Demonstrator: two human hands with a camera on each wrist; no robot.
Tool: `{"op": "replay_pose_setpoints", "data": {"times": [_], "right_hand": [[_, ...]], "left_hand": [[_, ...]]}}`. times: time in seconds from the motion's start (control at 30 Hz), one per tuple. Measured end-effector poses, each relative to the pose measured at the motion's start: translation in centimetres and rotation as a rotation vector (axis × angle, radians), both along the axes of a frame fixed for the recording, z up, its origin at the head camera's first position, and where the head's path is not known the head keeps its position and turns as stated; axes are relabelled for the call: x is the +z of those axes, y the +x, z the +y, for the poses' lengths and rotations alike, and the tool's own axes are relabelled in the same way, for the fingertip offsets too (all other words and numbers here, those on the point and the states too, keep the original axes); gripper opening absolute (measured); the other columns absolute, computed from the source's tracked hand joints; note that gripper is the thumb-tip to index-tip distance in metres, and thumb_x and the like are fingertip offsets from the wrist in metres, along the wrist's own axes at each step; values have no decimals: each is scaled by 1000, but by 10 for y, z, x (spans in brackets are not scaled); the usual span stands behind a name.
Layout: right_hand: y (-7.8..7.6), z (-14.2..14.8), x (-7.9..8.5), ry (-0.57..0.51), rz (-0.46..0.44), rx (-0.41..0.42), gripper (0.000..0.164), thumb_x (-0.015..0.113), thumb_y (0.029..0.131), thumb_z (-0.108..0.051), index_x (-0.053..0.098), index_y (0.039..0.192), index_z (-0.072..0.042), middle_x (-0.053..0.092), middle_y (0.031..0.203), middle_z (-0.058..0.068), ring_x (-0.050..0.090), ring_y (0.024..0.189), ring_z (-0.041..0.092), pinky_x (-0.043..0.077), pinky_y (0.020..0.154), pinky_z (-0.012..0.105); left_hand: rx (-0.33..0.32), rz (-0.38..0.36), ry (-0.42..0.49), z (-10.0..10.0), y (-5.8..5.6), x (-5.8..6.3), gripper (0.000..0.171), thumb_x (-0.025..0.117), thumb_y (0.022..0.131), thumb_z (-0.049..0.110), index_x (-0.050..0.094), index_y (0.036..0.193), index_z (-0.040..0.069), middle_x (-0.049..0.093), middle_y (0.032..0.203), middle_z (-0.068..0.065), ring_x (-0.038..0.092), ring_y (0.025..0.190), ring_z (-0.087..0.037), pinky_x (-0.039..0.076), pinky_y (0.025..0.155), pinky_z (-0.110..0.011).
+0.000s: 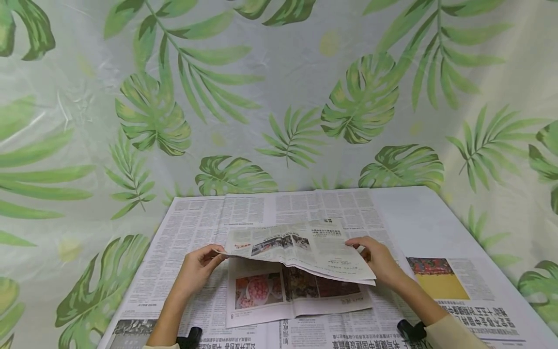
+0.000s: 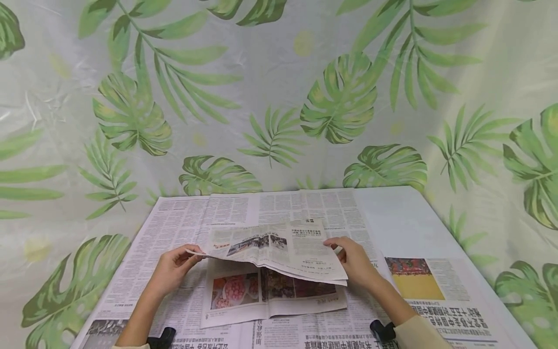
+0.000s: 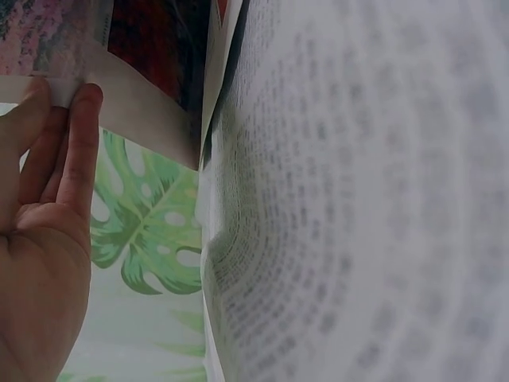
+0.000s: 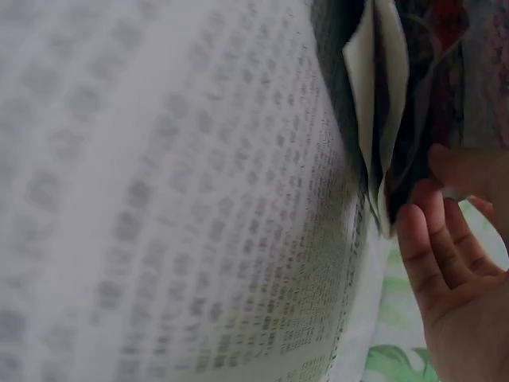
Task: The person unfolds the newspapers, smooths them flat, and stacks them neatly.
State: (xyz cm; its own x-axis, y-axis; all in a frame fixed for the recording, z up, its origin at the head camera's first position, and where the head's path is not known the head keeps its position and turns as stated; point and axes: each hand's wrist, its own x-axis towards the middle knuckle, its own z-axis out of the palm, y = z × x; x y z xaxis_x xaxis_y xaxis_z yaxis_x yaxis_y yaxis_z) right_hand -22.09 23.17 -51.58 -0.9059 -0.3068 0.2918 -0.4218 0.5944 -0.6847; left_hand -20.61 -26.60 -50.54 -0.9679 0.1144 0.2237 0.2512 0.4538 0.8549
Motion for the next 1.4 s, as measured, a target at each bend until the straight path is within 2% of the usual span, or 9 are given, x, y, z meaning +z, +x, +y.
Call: {"op": "replay_pose_setpoints", "data": {"times": [0.1, 0.27, 0.43, 0.6, 0.73, 0.77, 0.9, 1.13, 1.4], "right_hand": [[-1, 0, 2, -9, 39, -7, 32, 71, 90, 7, 73, 116, -10, 67, 110, 9, 65, 76, 8, 54, 64, 26], [-1, 3, -1, -3, 108, -26, 28, 69, 90, 9, 78, 103, -15, 71, 104, 5, 64, 74, 4, 53, 62, 25], [0, 9, -4, -16, 193, -29, 38, 67, 87, 17, 80, 100, -17, 69, 103, 3, 51, 69, 0, 46, 58, 23], [3, 15, -1, -58, 251, -15, 49, 61, 84, 25, 81, 101, -16, 69, 108, 5, 53, 76, 1, 46, 60, 22], [9, 19, 5, -71, 275, -10, 44, 69, 83, 20, 80, 105, -16, 73, 109, 4, 60, 86, 2, 49, 70, 16], [10, 20, 6, -72, 279, -12, 39, 75, 83, 15, 80, 105, -16, 74, 108, 4, 63, 90, 2, 50, 73, 14], [11, 22, 6, -73, 282, -42, 39, 78, 82, 12, 80, 104, -19, 77, 105, 2, 69, 100, 2, 51, 83, 9], [9, 21, 8, -106, 354, -56, 36, 78, 82, 11, 79, 102, -19, 77, 99, 2, 64, 79, -3, 47, 63, 15], [12, 20, 14, -88, 319, -79, 27, 80, 87, 0, 78, 98, -24, 75, 96, -7, 61, 77, 0, 50, 66, 22]], "left_hand": [[3, 1, -7, 0, 0, -1, 8, 69, 99, 18, 74, 104, 21, 77, 102, -7, 75, 99, -25, 57, 86, -21], [12, -14, -7, -1, 1, -1, 16, 69, 99, 9, 77, 106, 21, 76, 109, -3, 73, 104, -11, 57, 88, -19], [-5, 8, -31, -1, 3, 1, 22, 69, 98, 4, 79, 106, 21, 76, 114, 0, 70, 106, -4, 57, 89, -20], [-27, 73, -78, -1, 5, 5, 18, 70, 98, 10, 79, 108, 23, 77, 115, 1, 70, 105, -5, 58, 87, -25], [-14, 93, -95, -3, 6, 6, 17, 71, 98, 14, 78, 107, 26, 77, 113, 1, 72, 97, -7, 59, 82, -28], [-8, 92, -93, -3, 6, 6, 17, 71, 98, 14, 78, 107, 27, 77, 113, 2, 72, 96, -6, 59, 81, -28], [-8, 125, -87, -2, 5, 8, 17, 70, 98, 14, 77, 105, 28, 78, 112, 3, 71, 101, -6, 59, 84, -27], [40, 195, -158, -1, 1, 15, 11, 69, 100, 19, 76, 102, 27, 78, 102, 8, 72, 98, -5, 58, 88, -28], [83, 221, -146, -2, -2, 23, 8, 71, 99, 20, 77, 104, 22, 79, 99, 4, 72, 93, -3, 56, 81, -26]]}}
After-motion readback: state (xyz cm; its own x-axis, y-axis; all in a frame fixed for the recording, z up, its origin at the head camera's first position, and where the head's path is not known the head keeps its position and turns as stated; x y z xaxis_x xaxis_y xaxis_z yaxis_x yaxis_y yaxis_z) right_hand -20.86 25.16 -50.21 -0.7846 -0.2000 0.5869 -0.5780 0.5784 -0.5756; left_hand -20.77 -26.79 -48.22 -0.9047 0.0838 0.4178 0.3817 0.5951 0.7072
